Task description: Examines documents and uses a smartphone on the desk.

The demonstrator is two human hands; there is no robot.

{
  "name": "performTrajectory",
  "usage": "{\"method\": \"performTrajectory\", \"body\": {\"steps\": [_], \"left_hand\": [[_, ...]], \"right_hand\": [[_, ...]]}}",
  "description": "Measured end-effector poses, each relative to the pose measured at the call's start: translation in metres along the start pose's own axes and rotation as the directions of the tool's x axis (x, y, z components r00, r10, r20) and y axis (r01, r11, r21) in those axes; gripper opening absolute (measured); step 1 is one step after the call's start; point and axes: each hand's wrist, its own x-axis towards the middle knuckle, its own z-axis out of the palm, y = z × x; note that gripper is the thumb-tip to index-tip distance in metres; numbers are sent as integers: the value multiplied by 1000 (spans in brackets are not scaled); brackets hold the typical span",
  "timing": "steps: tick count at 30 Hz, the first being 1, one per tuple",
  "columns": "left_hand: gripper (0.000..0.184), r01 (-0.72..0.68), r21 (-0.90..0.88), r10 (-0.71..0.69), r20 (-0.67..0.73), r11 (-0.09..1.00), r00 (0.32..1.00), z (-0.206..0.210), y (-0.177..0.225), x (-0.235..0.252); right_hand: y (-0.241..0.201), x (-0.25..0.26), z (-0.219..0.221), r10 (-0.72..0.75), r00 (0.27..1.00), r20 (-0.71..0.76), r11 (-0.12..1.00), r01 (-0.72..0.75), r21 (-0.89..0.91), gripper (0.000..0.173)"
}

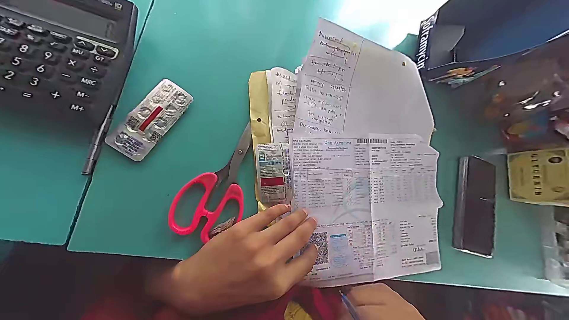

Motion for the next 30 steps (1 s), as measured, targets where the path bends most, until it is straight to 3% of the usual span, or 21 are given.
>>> {"method": "performTrajectory", "body": {"steps": [3,7,13,16,19,23,27,30], "left_hand": [[28,0,-5,-1,-5,1000,1000,1,1,0],[27,10,-9,-10,-2,1000,1000,1,1,0],[28,20,-32,-21,-28,999,999,4,2,-2],[28,11,-23,-12,-46,1000,999,7,1,-2],[29,15,-9,-15,-45,1000,999,6,1,-4],[30,-20,0,20,-19,1000,1000,2,2,-4],[31,-26,-11,26,-9,1000,1000,1,2,-5],[31,0,-11,0,-5,1000,1000,-1,2,-5]], "right_hand": [[3,20,8,-42,999,-29,996,40,-75,13],[-5,15,5,73,997,37,973,-63,-223,13],[-7,-1,-4,-14,985,-170,986,-15,-168,7],[-1,2,3,-15,907,-421,995,-27,-93,13],[5,16,7,-33,779,-627,981,-94,-169,26],[-4,32,-10,30,742,-670,946,-238,-222,54],[-12,48,-16,59,653,-755,894,-371,-251,32],[-5,55,-8,166,611,-774,858,-476,-192,28]]}}
